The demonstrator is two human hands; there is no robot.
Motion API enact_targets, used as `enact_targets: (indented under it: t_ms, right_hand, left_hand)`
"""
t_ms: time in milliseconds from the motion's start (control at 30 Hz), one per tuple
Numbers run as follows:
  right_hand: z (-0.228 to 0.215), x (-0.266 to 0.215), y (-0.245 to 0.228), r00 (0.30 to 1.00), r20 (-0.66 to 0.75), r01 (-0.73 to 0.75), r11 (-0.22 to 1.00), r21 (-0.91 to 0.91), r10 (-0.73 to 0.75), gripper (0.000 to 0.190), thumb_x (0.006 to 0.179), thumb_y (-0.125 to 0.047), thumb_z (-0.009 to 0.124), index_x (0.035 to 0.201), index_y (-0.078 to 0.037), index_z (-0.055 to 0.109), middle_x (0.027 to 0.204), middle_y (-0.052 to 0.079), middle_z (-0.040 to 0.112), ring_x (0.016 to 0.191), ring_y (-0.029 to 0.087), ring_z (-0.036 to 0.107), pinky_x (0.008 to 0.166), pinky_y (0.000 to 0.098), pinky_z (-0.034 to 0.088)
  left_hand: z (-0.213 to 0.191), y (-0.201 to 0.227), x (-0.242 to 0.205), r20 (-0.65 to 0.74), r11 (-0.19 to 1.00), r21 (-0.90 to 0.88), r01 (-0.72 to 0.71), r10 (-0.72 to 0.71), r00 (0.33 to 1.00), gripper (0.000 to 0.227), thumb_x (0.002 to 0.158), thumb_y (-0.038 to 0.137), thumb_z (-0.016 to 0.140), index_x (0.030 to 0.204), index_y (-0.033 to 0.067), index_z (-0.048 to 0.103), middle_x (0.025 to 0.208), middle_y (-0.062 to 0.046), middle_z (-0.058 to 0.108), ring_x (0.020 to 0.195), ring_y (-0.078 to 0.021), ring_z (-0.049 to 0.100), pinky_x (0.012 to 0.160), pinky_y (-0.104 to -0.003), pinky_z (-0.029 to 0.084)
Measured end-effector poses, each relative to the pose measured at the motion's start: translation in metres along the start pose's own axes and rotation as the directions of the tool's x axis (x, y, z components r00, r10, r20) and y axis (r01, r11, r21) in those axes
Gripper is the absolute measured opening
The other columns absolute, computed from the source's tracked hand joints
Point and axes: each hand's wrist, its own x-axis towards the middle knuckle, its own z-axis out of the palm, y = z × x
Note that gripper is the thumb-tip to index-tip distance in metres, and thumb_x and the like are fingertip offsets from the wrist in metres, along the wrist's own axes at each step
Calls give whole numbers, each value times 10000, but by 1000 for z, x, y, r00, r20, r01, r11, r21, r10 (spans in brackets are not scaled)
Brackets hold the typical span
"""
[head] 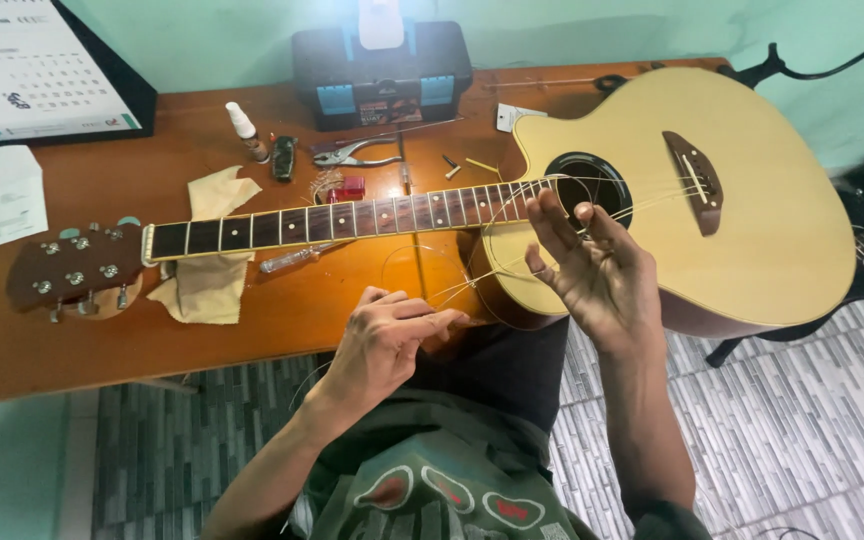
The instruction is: The person replaces the strings on an acoustic guitar. They thread a new string through the bridge, pull it taut, and then wind it onto the tuning peg at the headstock. This process is repeated for multiple strings.
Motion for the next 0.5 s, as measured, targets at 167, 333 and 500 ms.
enact_targets:
  t_ms: [167, 333, 500]
  right_hand:
    - [-6, 4, 0, 999, 24, -31, 999, 24, 31, 129, 1065, -265, 490, 1006, -176, 562, 1403, 55, 641, 1384, 243, 585, 1012, 438, 493]
    - [-8, 3, -2, 999, -1, -33, 999, 24, 33, 137, 1063, -272, 482, 997, -183, 564, 1407, 72, 623, 1403, 266, 577, 1016, 468, 499]
    - [-9, 4, -3, 999, -4, -37, 999, 30, 37, 131, 1053, -271, 499, 985, -179, 563, 1400, 79, 621, 1409, 275, 574, 1026, 477, 492]
  left_hand:
    - [1, -3, -4, 1, 999, -20, 25, -25, 1000, 339, 950, 17, 523, 1055, 186, 798, 823, 67, 733, 687, -176, 646, 785, -303, 418]
    - [-1, 2, -3, 11, 999, -30, 33, -33, 999, 349, 954, 17, 505, 1043, 177, 802, 806, 66, 725, 669, -171, 637, 783, -309, 410]
    - [2, -3, -4, 19, 999, -21, 29, -29, 999, 355, 914, -22, 535, 1032, 181, 802, 802, 64, 727, 683, -192, 653, 785, -318, 416]
